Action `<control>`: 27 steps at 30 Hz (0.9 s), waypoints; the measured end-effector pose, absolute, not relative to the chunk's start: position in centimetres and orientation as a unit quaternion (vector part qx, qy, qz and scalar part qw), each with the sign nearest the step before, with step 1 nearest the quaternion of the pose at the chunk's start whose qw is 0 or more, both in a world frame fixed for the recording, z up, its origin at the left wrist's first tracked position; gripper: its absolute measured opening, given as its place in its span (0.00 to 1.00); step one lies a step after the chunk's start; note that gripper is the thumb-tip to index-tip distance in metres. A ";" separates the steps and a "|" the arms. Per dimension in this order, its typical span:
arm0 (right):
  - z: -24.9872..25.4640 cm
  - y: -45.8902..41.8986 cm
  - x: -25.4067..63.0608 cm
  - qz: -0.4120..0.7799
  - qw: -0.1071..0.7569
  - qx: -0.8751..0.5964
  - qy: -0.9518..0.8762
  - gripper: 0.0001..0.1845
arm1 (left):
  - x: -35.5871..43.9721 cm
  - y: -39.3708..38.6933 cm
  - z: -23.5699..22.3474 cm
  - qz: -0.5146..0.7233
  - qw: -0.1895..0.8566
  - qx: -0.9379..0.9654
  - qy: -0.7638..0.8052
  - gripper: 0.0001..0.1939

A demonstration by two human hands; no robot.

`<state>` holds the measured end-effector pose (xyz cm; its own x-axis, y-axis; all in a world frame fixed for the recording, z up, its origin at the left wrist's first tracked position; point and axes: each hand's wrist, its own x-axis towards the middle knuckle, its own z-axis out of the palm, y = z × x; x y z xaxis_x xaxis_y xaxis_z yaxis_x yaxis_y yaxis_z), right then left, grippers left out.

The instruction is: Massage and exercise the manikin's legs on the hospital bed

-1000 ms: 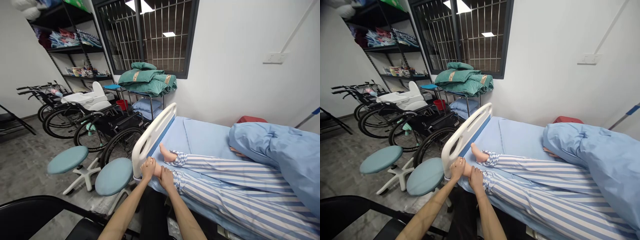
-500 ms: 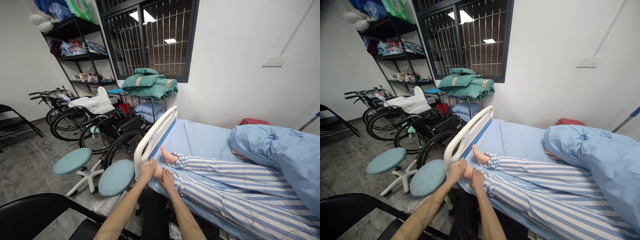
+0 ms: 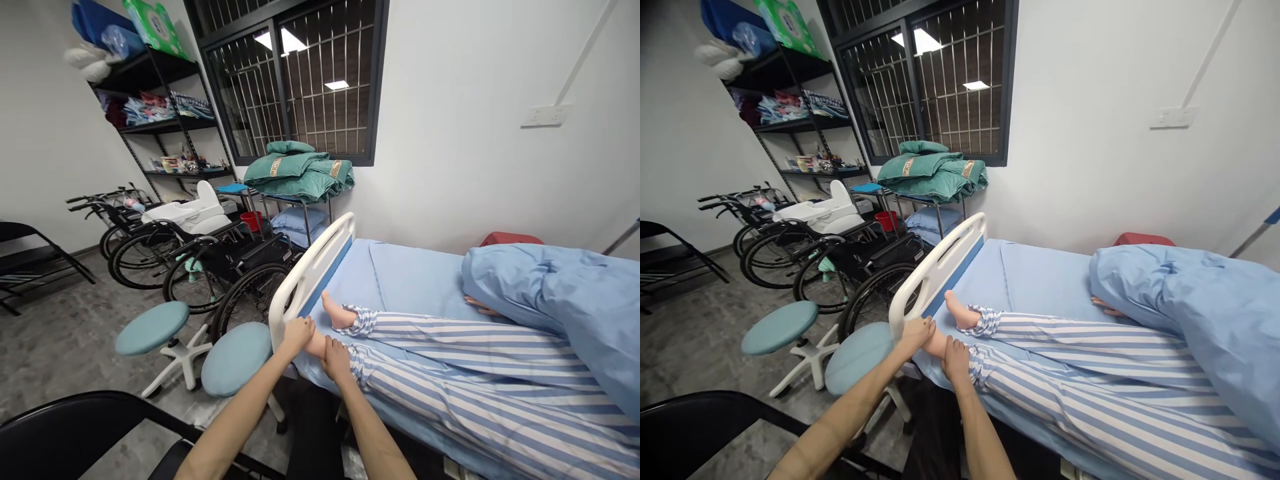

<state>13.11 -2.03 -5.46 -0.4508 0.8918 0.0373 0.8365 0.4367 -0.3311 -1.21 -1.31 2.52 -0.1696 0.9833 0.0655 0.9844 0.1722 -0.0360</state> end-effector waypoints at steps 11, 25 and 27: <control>-4.1 -2.1 13.1 0.158 0.095 -0.527 -0.830 0.31 | -0.2 1.6 4.8 0.110 0.022 -0.690 -0.715 0.21; -2.6 -3.5 15.1 0.126 0.155 -0.477 -0.856 0.21 | 0.8 2.5 4.8 0.144 0.028 -0.712 -0.687 0.20; -2.3 -4.1 16.7 0.120 0.186 -0.458 -0.861 0.19 | 0.8 2.6 4.9 0.146 0.018 -0.710 -0.689 0.20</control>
